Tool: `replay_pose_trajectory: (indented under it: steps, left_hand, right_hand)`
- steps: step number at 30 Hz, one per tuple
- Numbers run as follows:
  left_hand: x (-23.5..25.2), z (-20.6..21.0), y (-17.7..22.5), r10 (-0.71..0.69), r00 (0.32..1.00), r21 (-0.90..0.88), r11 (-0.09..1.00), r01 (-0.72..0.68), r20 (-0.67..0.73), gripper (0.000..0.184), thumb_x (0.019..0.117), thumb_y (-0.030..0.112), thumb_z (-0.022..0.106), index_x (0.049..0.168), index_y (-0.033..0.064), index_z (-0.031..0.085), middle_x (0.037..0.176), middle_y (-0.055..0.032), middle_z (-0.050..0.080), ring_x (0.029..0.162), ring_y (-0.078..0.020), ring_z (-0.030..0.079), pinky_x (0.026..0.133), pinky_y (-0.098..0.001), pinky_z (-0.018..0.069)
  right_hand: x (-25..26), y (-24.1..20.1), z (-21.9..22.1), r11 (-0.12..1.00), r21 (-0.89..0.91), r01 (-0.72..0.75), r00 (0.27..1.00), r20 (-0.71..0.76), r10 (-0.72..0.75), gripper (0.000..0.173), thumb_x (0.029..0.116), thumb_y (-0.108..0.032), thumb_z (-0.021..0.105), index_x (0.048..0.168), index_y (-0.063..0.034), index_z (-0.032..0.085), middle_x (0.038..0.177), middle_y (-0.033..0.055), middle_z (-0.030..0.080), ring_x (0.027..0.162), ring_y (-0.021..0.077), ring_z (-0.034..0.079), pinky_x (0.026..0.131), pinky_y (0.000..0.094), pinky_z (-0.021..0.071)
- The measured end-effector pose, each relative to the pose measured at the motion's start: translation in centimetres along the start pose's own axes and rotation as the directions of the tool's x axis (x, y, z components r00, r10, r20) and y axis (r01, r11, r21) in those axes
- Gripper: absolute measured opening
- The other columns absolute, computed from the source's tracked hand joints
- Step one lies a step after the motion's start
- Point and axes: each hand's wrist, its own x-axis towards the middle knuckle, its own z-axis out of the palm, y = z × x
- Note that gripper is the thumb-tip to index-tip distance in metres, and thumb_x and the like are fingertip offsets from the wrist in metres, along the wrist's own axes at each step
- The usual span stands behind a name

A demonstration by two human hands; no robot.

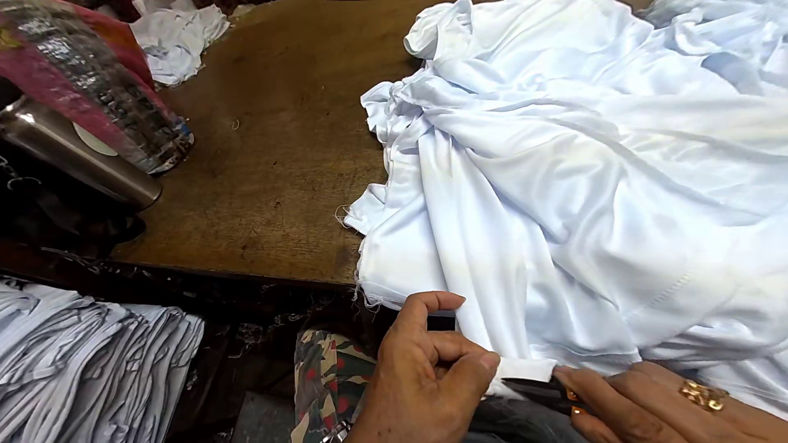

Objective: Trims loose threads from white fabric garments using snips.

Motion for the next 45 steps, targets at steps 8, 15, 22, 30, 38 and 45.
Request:
replay_pose_trajectory:
  steps: [8, 15, 22, 30, 38, 45]
  left_hand:
    - [0.0, -0.2, -0.2, -0.009, 1.0, 0.003, 1.0, 0.009, 0.004, 0.047, 0.0967, 0.004, 0.066, 0.138, -0.0047, 0.045, 0.086, -0.0079, 0.074, 0.075, -0.0093, 0.069, 0.07, -0.0241, 0.057]
    - [0.4, -0.3, -0.1, -0.058, 0.998, -0.048, 0.997, 0.059, 0.011, 0.047, 0.0949, 0.003, 0.068, 0.137, -0.0016, 0.048, 0.081, -0.0082, 0.072, 0.066, -0.0059, 0.063, 0.06, -0.0192, 0.0488]
    - [0.4, -0.2, -0.1, -0.082, 0.997, -0.052, 0.995, 0.083, 0.013, 0.045, 0.0955, 0.002, 0.066, 0.137, -0.0009, 0.048, 0.082, -0.0085, 0.073, 0.065, -0.0046, 0.062, 0.057, -0.0177, 0.0452]
    - [0.7, -0.4, -0.1, -0.154, 0.987, -0.137, 0.978, 0.159, 0.05, 0.045, 0.0962, 0.002, 0.064, 0.138, 0.001, 0.047, 0.084, -0.0105, 0.073, 0.056, -0.0011, 0.052, 0.049, -0.0155, 0.0348]
    - [0.1, 0.7, -0.7, -0.01, 0.999, -0.204, 0.979, 0.0, -0.046, 0.049, 0.0944, -0.002, 0.066, 0.139, -0.0042, 0.046, 0.089, -0.0137, 0.074, 0.066, -0.0052, 0.063, 0.057, -0.0171, 0.0464]
    - [-0.3, 1.3, -1.4, 0.067, 0.993, -0.238, 0.967, -0.089, -0.098, 0.049, 0.0922, -0.007, 0.066, 0.136, -0.0072, 0.046, 0.095, -0.0181, 0.075, 0.066, -0.0085, 0.065, 0.055, -0.0191, 0.0492]
  right_hand:
    - [-0.5, 1.0, -0.8, 1.0, 0.014, 0.001, 0.999, 0.034, -0.001, 0.04, 0.1099, -0.031, 0.042, 0.119, 0.0001, 0.066, 0.077, 0.0174, 0.059, 0.068, 0.0337, 0.057, 0.059, 0.0445, 0.0447]
    - [-0.9, 1.3, -0.7, 1.0, 0.009, 0.024, 0.999, 0.029, -0.024, 0.038, 0.1087, -0.03, 0.045, 0.121, -0.0013, 0.067, 0.076, 0.0152, 0.059, 0.067, 0.0318, 0.055, 0.059, 0.0425, 0.043]
    - [-0.3, 0.9, 0.3, 1.0, -0.012, 0.026, 1.0, 0.002, -0.026, 0.039, 0.1093, -0.031, 0.044, 0.119, -0.0016, 0.067, 0.076, 0.0142, 0.058, 0.067, 0.0305, 0.055, 0.059, 0.0406, 0.0423]
    - [-0.6, 1.0, 0.1, 0.998, -0.035, 0.05, 0.999, -0.005, -0.051, 0.037, 0.1088, -0.028, 0.043, 0.115, -0.0005, 0.068, 0.075, 0.0144, 0.059, 0.066, 0.0312, 0.056, 0.059, 0.0419, 0.0431]
    - [-0.4, 0.7, 0.5, 0.597, 0.756, -0.268, 0.957, 0.137, 0.257, 0.046, 0.1062, -0.045, 0.052, 0.106, 0.0007, 0.062, 0.085, 0.0072, 0.06, 0.073, 0.0046, 0.054, 0.065, 0.0203, 0.0445]
    - [1.0, -2.1, 1.3, 0.371, 0.861, -0.348, 0.911, 0.216, 0.352, 0.01, 0.0962, -0.009, 0.07, 0.092, -0.0004, 0.068, 0.08, 0.0018, 0.067, 0.071, 0.0014, 0.06, 0.065, 0.019, 0.0507]
